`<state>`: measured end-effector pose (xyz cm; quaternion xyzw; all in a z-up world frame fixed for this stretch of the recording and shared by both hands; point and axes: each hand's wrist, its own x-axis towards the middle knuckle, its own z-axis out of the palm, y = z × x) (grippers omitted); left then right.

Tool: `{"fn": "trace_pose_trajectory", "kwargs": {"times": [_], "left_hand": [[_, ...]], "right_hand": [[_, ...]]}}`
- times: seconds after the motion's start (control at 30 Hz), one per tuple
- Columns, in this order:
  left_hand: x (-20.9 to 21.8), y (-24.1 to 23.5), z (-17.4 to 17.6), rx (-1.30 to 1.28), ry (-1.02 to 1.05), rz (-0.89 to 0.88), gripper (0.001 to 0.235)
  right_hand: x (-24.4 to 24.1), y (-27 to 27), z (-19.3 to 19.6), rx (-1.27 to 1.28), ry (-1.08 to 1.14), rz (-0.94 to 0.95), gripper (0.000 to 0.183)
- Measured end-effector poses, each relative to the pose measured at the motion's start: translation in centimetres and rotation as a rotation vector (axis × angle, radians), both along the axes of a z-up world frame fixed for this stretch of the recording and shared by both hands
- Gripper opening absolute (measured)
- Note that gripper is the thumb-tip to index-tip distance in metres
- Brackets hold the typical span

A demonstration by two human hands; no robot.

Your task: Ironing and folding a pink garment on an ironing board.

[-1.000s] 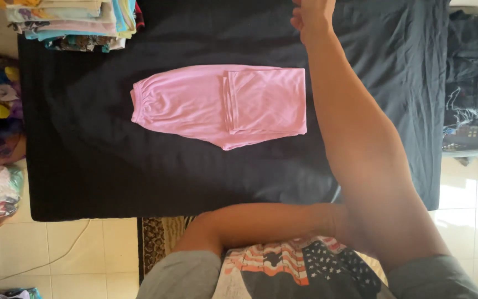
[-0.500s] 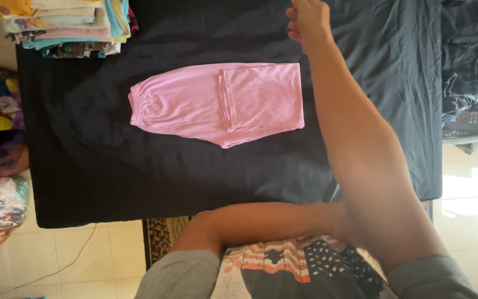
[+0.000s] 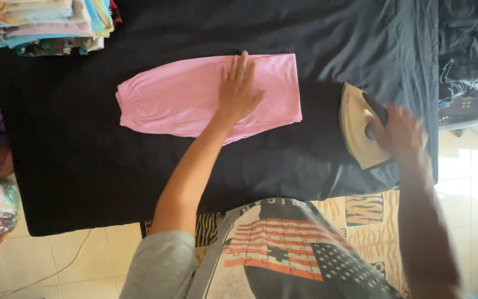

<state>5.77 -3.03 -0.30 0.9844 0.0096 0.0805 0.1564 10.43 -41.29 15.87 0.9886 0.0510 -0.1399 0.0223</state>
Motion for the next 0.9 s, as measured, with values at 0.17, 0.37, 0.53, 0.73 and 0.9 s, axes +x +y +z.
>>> {"fn": "trace_pose_trajectory", "kwargs": {"times": [0.17, 0.37, 0.53, 0.73, 0.9], "left_hand": [[0.0, 0.8, -0.6, -0.019, 0.013, 0.004, 0.089], [-2.5, 1.2, 0.8, -0.085, -0.088, 0.051, 0.088], [-6.2, 2.5, -0.9, 0.052, 0.069, 0.202, 0.086], [-7.6, 3.7, 0.8, 0.072, 0.183, 0.243, 0.082], [-6.8, 4.2, 1.5, 0.05, 0.222, 0.223, 0.083]], "right_hand": [[-2.2, -0.3, 0.5, 0.329, 0.017, -0.094, 0.055], [-4.0, 7.5, 6.6, 0.808, 0.131, -0.232, 0.063], [-4.5, 15.4, 7.0, 0.693, 0.107, 0.113, 0.054], [-2.4, 19.7, -2.9, 0.537, 0.109, 0.231, 0.052], [-1.4, 20.6, -2.3, 0.524, 0.127, 0.203, 0.05]]}}
